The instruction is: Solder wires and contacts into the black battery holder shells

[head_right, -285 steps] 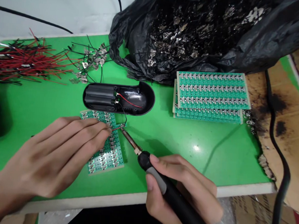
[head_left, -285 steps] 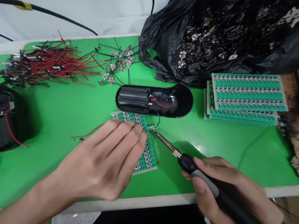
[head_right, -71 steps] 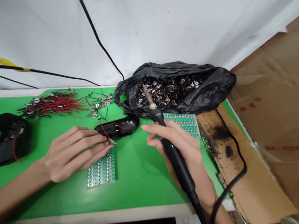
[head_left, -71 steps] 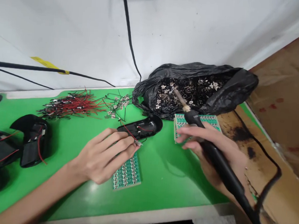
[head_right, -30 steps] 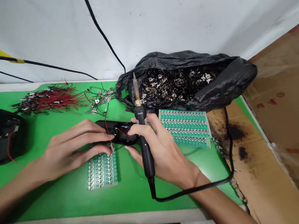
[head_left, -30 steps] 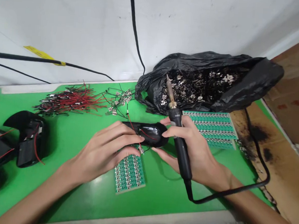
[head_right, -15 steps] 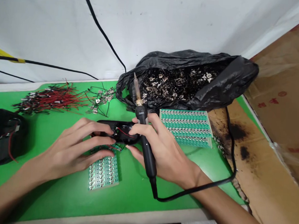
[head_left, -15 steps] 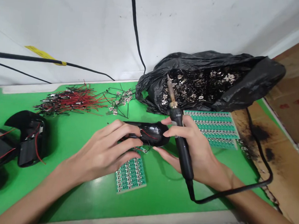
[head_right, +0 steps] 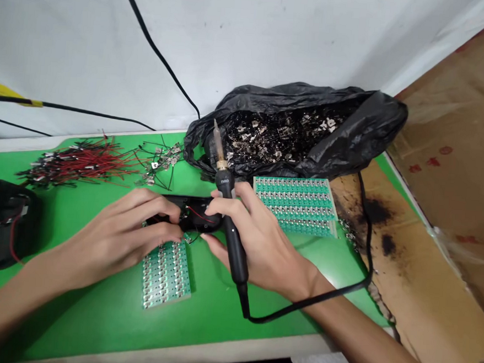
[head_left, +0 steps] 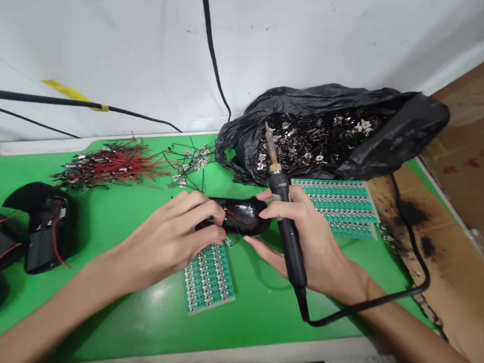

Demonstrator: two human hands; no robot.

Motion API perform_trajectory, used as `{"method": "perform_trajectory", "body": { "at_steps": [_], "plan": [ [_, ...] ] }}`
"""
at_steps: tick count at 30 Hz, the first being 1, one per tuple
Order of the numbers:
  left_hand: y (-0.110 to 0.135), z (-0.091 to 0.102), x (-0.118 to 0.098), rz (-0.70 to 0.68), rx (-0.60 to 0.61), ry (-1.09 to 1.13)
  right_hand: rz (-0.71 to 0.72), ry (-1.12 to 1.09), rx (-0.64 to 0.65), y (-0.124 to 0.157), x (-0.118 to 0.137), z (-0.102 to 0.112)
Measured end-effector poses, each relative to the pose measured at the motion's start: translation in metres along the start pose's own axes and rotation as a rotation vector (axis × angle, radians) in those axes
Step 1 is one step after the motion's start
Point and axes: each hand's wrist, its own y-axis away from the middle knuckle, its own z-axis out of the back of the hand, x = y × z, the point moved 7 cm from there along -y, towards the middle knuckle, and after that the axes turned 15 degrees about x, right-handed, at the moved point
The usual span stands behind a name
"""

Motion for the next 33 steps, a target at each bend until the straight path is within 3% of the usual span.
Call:
{"method": "perform_trajectory", "body": {
  "at_steps": [7,33],
  "plan": [
    [0.002,0.003,-0.002,0.004,-0.109,-0.055,-0.010,-0.017,-0.007,0.001,0.000,0.000],
    [0.002,-0.009,-0.009,-0.002,-0.036,0.228,-0.019,-0.013,0.004,-0.001,0.001,0.000]
  ]
}}
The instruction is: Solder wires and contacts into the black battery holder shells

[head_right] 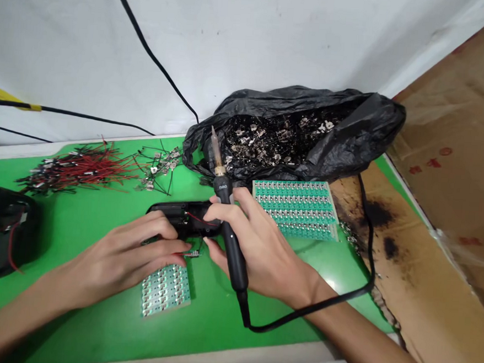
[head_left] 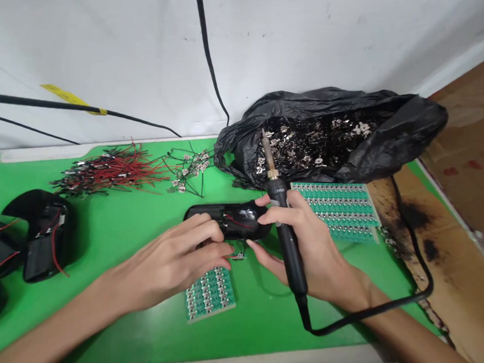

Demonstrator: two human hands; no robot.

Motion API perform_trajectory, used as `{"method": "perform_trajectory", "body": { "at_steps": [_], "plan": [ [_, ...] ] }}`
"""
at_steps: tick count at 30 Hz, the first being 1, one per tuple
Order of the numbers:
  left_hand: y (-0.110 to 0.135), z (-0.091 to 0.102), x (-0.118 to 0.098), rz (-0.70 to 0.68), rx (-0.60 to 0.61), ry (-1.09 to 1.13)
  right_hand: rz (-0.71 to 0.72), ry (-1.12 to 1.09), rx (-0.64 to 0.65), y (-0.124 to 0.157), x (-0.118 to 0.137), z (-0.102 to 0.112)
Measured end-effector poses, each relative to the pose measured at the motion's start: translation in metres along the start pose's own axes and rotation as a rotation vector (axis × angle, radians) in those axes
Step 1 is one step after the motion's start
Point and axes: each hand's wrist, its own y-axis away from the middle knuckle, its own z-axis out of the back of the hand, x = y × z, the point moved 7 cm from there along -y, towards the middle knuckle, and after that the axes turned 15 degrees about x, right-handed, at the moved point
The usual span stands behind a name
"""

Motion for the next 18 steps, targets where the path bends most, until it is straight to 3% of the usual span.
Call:
{"method": "perform_trajectory", "body": {
  "at_steps": [12,18],
  "plan": [
    [-0.004,0.003,-0.006,0.015,-0.165,-0.051,-0.006,-0.012,0.012,0.000,-0.001,-0.001],
    [-0.011,-0.006,-0.005,0.075,-0.089,-0.092,-0.003,-0.007,0.012,0.000,-0.001,-0.002]
  ]
}}
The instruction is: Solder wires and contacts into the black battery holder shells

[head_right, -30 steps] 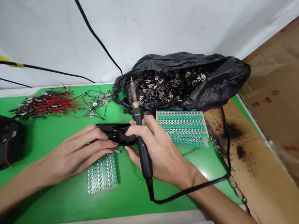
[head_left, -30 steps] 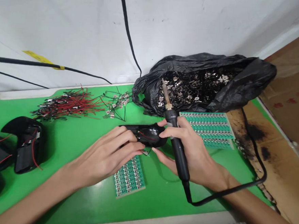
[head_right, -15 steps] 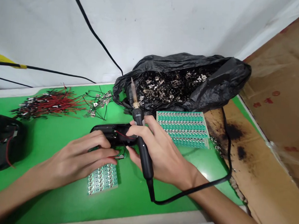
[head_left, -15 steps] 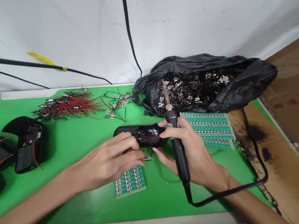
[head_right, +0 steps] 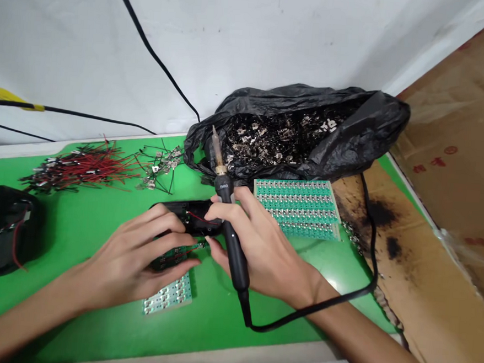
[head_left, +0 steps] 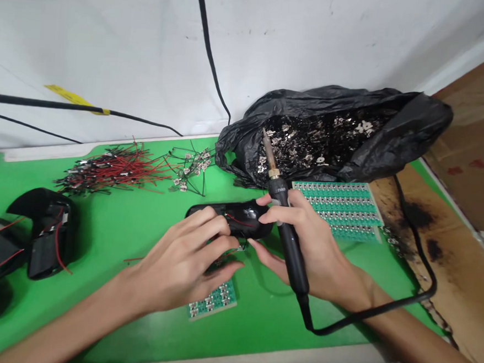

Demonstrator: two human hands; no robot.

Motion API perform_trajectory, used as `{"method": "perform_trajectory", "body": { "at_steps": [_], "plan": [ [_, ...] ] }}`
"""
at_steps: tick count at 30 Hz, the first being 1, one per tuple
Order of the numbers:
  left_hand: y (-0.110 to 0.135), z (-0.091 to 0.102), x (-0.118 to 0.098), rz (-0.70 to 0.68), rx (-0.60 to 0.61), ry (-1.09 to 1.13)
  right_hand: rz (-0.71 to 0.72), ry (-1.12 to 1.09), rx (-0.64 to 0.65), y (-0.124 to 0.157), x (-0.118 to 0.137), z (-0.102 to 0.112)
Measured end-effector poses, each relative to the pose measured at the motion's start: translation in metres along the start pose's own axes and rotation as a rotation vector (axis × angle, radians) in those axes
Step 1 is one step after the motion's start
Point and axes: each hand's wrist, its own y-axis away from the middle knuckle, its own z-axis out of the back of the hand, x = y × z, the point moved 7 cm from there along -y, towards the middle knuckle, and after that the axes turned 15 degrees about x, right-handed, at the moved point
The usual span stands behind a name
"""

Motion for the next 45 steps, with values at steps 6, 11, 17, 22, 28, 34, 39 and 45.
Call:
{"method": "perform_trajectory", "body": {
  "at_steps": [6,11,17,22,28,34,39,45],
  "plan": [
    [-0.005,-0.009,-0.005,0.068,0.003,-0.077,-0.004,0.000,-0.005,0.000,0.000,0.000],
    [-0.011,-0.006,-0.015,0.077,-0.011,-0.176,-0.007,0.002,-0.007,0.000,0.001,0.000],
    [-0.012,-0.007,-0.018,0.081,-0.044,-0.231,-0.006,0.014,-0.011,0.000,0.001,0.001],
    [-0.009,0.001,-0.017,0.084,-0.128,-0.187,-0.001,0.005,-0.011,0.001,0.001,0.000],
    [-0.006,0.011,-0.009,0.075,-0.114,-0.187,-0.006,0.009,-0.025,0.001,0.002,0.000],
    [-0.006,0.007,0.007,0.082,-0.060,-0.014,-0.001,-0.018,-0.026,0.001,0.001,0.000],
    [-0.012,0.008,0.006,0.039,-0.039,-0.059,0.006,-0.023,-0.031,-0.001,0.001,0.001],
    [-0.012,0.010,0.008,0.048,-0.042,-0.065,0.006,-0.002,-0.035,-0.001,0.002,0.001]
  ]
}}
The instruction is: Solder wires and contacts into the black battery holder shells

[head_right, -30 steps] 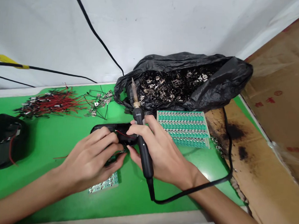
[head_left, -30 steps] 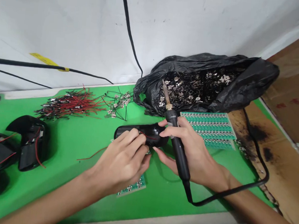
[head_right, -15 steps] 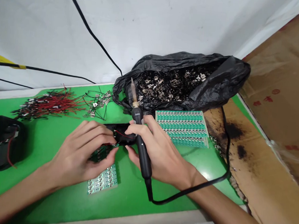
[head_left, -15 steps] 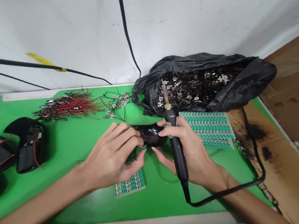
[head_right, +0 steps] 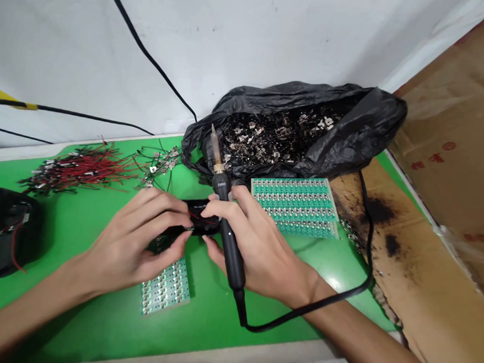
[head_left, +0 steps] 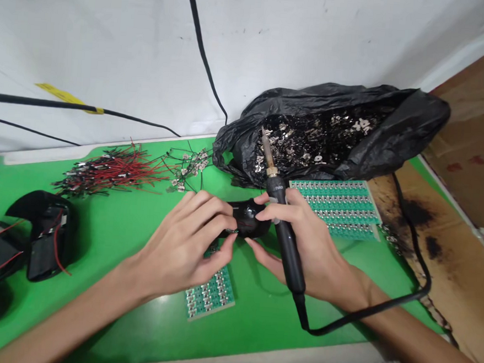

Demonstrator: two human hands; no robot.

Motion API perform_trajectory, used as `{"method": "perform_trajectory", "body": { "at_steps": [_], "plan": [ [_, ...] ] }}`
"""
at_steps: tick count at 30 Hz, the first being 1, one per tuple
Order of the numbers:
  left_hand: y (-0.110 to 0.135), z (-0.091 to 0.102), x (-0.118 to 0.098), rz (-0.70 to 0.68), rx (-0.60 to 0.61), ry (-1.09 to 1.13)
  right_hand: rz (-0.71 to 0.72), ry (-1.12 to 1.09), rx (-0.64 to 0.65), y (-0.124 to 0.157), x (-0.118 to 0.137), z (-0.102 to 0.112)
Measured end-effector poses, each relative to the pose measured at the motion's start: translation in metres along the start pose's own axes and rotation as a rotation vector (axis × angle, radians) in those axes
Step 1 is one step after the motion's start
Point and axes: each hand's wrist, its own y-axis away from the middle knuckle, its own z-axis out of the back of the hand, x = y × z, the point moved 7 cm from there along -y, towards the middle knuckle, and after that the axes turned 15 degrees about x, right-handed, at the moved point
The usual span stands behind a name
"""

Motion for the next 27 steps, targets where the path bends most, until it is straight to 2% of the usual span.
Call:
{"method": "perform_trajectory", "body": {
  "at_steps": [9,19,27],
  "plan": [
    [-0.0051,-0.0068,-0.0053,-0.010,0.095,-0.169,-0.004,0.001,-0.002,0.0016,-0.0001,-0.0002],
    [-0.0001,-0.0024,-0.0040,-0.033,-0.051,-0.105,-0.001,-0.007,-0.002,0.0019,-0.0001,-0.0008],
    [0.0046,-0.0069,-0.0051,-0.063,-0.057,-0.138,-0.007,0.000,0.000,0.0018,0.0005,-0.0006]
  ]
}}
